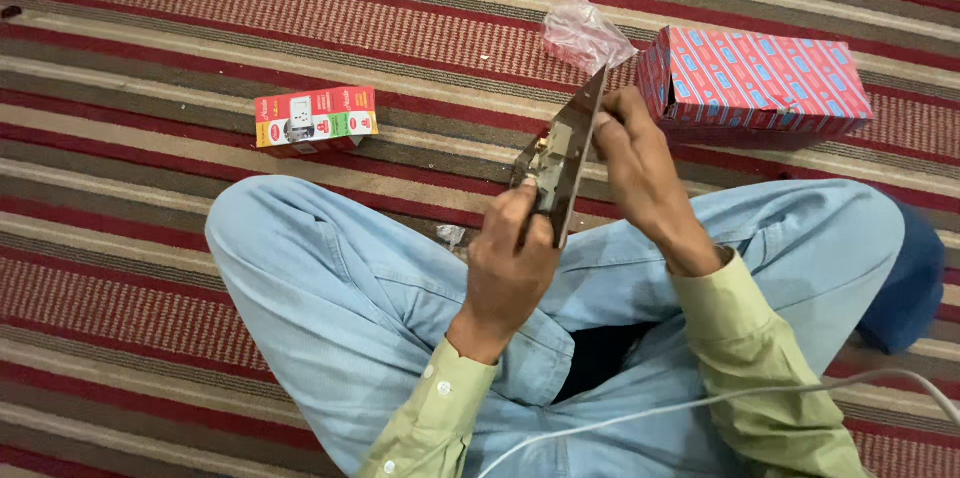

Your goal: The person assembles an electrical switchboard by fitting individual switches and sockets into a white plastic faceplate and securing them by hand.

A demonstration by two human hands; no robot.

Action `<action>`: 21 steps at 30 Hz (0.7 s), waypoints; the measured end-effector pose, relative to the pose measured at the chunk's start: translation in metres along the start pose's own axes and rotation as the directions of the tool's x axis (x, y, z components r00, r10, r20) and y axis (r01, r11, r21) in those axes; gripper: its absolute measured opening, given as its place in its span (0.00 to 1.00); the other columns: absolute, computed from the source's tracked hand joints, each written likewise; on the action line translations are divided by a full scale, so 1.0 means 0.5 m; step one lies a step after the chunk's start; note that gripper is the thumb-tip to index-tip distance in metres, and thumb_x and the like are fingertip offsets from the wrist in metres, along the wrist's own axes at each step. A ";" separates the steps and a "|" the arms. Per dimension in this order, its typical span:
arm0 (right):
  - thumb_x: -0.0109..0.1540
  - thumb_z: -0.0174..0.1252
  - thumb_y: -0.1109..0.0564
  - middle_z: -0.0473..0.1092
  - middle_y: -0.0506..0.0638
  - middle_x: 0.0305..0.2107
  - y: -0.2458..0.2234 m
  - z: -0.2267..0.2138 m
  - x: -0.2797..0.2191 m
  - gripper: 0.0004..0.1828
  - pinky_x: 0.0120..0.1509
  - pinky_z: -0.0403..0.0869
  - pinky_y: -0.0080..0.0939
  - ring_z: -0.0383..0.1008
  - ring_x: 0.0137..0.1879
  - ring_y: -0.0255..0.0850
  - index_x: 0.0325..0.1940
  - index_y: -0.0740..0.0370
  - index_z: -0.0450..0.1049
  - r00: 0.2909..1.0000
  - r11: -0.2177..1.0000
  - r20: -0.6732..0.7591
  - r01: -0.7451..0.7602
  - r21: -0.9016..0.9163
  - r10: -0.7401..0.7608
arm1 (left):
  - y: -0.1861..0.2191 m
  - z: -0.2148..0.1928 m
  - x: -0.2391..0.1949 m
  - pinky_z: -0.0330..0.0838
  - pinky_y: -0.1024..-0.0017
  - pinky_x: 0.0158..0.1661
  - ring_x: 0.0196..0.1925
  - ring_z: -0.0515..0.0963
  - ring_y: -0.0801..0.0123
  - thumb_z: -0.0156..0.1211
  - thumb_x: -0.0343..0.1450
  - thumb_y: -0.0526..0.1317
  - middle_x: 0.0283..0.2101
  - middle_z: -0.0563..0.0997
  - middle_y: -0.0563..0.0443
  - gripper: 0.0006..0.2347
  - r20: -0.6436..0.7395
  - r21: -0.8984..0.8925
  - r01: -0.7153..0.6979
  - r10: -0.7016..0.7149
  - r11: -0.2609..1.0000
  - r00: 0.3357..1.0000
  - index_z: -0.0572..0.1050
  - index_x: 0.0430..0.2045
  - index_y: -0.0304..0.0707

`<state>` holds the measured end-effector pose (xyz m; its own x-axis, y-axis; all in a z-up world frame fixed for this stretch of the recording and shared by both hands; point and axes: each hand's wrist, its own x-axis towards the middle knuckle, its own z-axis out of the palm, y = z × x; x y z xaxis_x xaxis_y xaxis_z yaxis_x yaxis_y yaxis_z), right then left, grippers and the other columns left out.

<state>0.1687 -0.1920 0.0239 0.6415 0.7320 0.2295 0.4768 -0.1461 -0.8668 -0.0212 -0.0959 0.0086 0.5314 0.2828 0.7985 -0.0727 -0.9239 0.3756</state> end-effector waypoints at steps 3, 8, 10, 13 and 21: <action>0.76 0.43 0.54 0.59 0.49 0.28 -0.023 -0.007 0.013 0.13 0.40 0.62 0.41 0.59 0.36 0.40 0.46 0.64 0.68 0.981 0.959 0.098 -0.187 0.211 0.170 | 0.002 -0.002 -0.006 0.91 0.56 0.36 0.49 0.87 0.44 0.77 0.67 0.29 0.52 0.79 0.34 0.17 0.019 0.023 0.009 -0.009 1.000 1.000 0.70 0.40 0.34; 0.77 0.47 0.52 0.70 0.57 0.31 -0.027 -0.038 0.014 0.18 0.48 0.73 0.42 0.71 0.39 0.42 0.45 0.66 0.76 0.960 0.908 0.143 -0.276 0.316 0.241 | -0.002 -0.014 0.024 0.93 0.54 0.39 0.50 0.86 0.47 0.73 0.74 0.33 0.51 0.77 0.38 0.14 0.001 -0.053 0.120 -0.120 0.991 0.993 0.68 0.42 0.38; 0.78 0.52 0.61 0.77 0.64 0.41 -0.101 -0.052 0.009 0.12 0.44 0.77 0.49 0.80 0.42 0.51 0.57 0.70 0.80 1.000 0.993 0.022 -0.002 -0.117 0.005 | -0.027 -0.017 0.024 0.91 0.52 0.37 0.51 0.87 0.43 0.73 0.74 0.35 0.54 0.77 0.38 0.19 0.015 -0.149 0.236 -0.236 0.960 0.972 0.64 0.51 0.38; 0.73 0.71 0.60 0.82 0.55 0.41 -0.057 -0.040 0.007 0.06 0.50 0.80 0.43 0.85 0.47 0.50 0.53 0.61 0.86 0.982 0.976 -0.105 0.136 -0.172 -0.155 | -0.009 -0.062 0.073 0.91 0.44 0.41 0.52 0.84 0.41 0.69 0.78 0.34 0.54 0.76 0.34 0.23 0.083 -0.210 0.331 -0.321 0.920 0.943 0.65 0.66 0.36; 0.66 0.75 0.60 0.82 0.56 0.35 -0.062 0.012 0.006 0.11 0.49 0.84 0.40 0.83 0.41 0.38 0.52 0.64 0.86 0.981 0.956 -0.156 -0.072 0.283 0.120 | -0.027 -0.062 0.065 0.83 0.50 0.52 0.53 0.85 0.44 0.70 0.72 0.35 0.52 0.81 0.41 0.19 0.135 -0.218 0.353 -0.330 0.910 0.934 0.81 0.60 0.39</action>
<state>0.1520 -0.1813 0.0486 0.7796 0.5967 0.1903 0.2400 -0.0039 -0.9708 -0.0290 -0.0665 0.0439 0.6342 0.5348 0.5585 -0.0622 -0.6846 0.7262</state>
